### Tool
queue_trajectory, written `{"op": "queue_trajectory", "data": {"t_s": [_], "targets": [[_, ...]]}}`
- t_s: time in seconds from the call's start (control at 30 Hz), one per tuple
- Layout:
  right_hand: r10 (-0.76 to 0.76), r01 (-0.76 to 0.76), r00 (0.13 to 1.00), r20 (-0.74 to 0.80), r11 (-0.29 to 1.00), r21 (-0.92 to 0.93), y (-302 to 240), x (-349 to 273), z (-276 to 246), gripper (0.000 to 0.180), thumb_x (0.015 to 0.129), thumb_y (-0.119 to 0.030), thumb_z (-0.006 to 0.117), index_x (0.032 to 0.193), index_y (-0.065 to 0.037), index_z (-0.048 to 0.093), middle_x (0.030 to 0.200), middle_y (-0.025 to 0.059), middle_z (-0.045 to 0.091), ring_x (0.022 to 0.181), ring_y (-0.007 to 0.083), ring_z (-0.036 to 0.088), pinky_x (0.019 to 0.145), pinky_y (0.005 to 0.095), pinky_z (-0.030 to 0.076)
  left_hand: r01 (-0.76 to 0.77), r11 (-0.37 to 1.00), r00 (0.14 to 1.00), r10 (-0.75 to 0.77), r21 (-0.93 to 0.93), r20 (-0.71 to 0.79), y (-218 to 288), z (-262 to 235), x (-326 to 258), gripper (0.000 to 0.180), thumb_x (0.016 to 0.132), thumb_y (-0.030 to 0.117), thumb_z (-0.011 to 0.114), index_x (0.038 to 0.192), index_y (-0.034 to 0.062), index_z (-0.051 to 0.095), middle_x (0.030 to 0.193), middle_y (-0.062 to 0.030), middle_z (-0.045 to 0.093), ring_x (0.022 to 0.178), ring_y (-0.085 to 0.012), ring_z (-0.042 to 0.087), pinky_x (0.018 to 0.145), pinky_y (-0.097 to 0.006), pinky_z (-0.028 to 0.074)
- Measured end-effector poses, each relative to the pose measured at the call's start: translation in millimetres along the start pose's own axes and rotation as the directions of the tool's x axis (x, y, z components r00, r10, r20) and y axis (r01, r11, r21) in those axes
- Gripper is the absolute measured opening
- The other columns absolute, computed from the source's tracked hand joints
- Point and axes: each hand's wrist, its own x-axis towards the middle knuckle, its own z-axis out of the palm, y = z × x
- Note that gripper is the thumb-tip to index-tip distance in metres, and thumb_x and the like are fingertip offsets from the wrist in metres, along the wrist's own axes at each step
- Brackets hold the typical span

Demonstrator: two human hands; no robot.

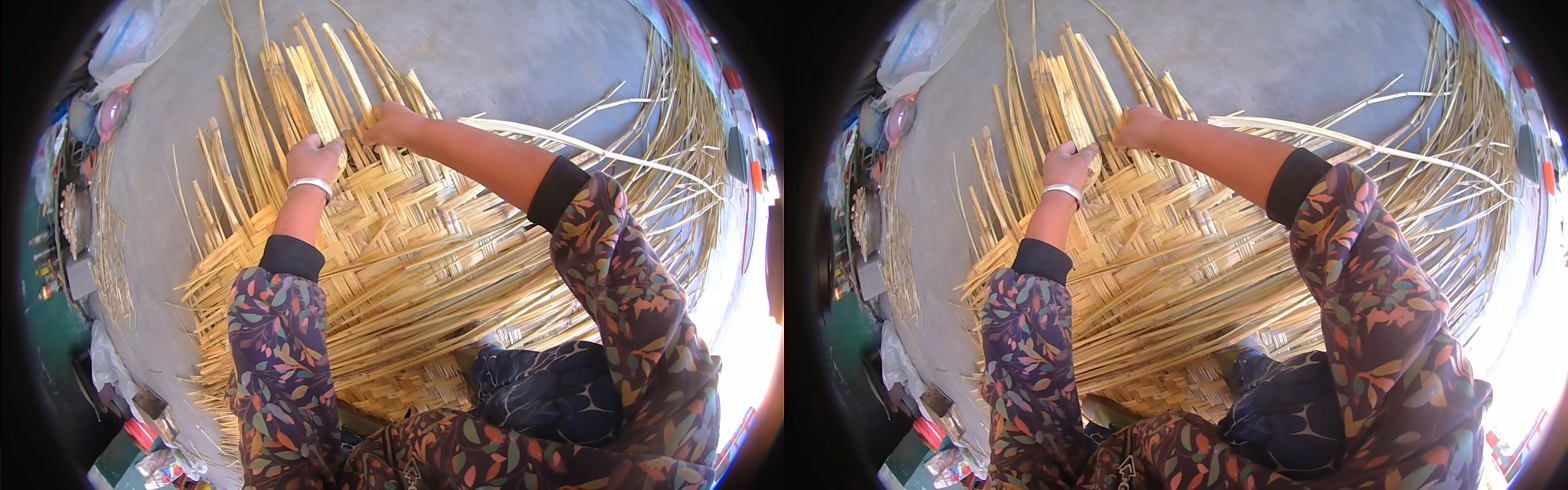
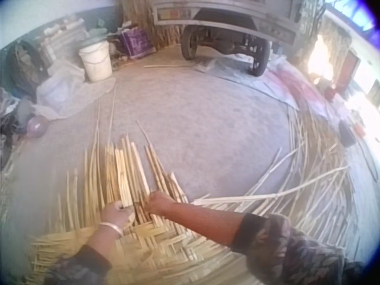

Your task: The person weaves a basket by hand, interlacing thin bamboo strips over and under a vertical framework. They repeatedly adjust the strips and tighten the weave to form a flat, expanding basket base.

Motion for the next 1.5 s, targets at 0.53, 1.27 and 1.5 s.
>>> {"op": "queue_trajectory", "data": {"t_s": [0.53, 1.27, 1.5], "targets": [[-0.079, -0.01, 0.988, 0.133, 0.825, 0.565, -1.9, -26.0, -12.6, 0.027, 0.076, -0.008, 0.069, 0.101, -0.006, 0.063, 0.09, 0.0043, 0.063, 0.082, 0.0132, 0.059, 0.072, 0.0275, 0.048, -0.088, 0.994, 0.931, 0.107, -0.07, 0.348, 8.6, -2.1, -4.1, 0.026, 0.083, 0.022, 0.065, 0.096, 0.0002, 0.066, 0.077, -0.0031, 0.061, 0.07, -0.0114, 0.053, 0.066, -0.027, 0.044], [-0.334, 0.382, 0.762, -0.555, 0.923, -0.03, 16.5, -84.4, -24.7, 0.018, 0.081, -0.008, 0.056, 0.096, -0.007, 0.065, 0.082, 0.015, 0.066, 0.072, 0.0269, 0.064, 0.067, 0.0335, 0.051, -0.467, 0.881, 0.862, 0.437, -0.07, -0.257, -23.4, 25.7, -37.2, 0.027, 0.08, 0.006, 0.066, 0.106, 0.0032, 0.061, 0.105, -0.0092, 0.063, 0.09, -0.017, 0.062, 0.077, -0.027, 0.051], [-0.208, 0.243, 0.816, -0.539, 0.97, -0.007, 34.5, -92.2, -27.6, 0.018, 0.08, -0.009, 0.055, 0.095, -0.008, 0.065, 0.083, 0.0161, 0.065, 0.075, 0.0306, 0.064, 0.069, 0.0363, 0.051, -0.556, 0.698, 0.745, 0.659, 0.451, -0.102, -37.9, 29.3, -68.0, 0.038, 0.082, 0.016, 0.061, 0.119, 0.0085, 0.054, 0.127, -0.0087, 0.05, 0.123, -0.0249, 0.042, 0.101, -0.04, 0.03]]}}
